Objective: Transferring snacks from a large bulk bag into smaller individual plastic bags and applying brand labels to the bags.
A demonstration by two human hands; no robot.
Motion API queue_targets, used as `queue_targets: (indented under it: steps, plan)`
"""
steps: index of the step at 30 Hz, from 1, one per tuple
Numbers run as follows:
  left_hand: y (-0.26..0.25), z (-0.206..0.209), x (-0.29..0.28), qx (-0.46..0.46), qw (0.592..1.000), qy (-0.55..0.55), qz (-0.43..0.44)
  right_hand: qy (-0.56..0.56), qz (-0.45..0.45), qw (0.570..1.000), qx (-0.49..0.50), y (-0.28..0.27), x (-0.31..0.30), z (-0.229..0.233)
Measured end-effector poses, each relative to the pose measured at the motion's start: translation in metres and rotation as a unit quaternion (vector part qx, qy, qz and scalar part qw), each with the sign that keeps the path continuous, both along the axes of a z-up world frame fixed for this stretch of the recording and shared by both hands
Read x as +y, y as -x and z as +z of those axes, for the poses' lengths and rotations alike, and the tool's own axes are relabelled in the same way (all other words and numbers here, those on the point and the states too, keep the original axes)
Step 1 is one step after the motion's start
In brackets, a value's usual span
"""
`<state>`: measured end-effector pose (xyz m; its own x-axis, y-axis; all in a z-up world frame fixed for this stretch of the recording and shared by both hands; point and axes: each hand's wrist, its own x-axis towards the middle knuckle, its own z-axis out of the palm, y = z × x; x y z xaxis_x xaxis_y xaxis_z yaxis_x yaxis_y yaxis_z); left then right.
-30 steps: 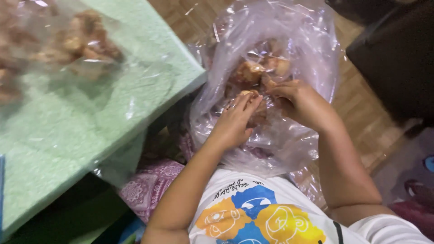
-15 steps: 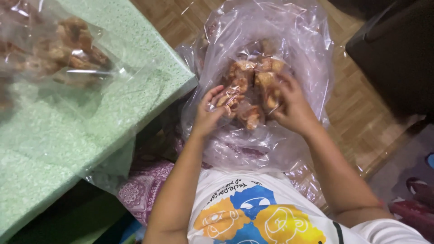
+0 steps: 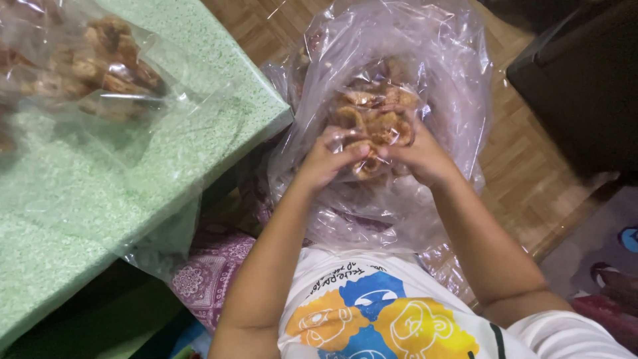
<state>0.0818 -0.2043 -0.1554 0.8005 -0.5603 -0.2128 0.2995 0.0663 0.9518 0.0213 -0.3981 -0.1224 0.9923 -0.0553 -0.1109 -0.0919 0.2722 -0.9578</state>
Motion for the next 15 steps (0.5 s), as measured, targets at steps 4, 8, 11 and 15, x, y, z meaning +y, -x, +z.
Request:
queue_targets:
  steps: [4,8,11,15]
  plan:
    - [0.009,0.024,-0.008,-0.037,0.992,-0.069,0.1,0.077,-0.097,0.992,0.039,-0.005,-0.026,-0.006]
    - [0.034,0.046,-0.013,-0.066,0.941,-0.331,0.031,0.01,-0.166,0.985,0.045,0.005,-0.044,0.009]
    - [0.031,-0.032,-0.01,-0.049,0.934,-0.354,0.024,-0.096,-0.153,0.983,0.043,0.007,-0.052,-0.007]
    - [0.022,-0.036,0.012,-0.072,0.963,-0.256,0.045,-0.166,-0.128,0.977,0.05,0.017,-0.066,-0.034]
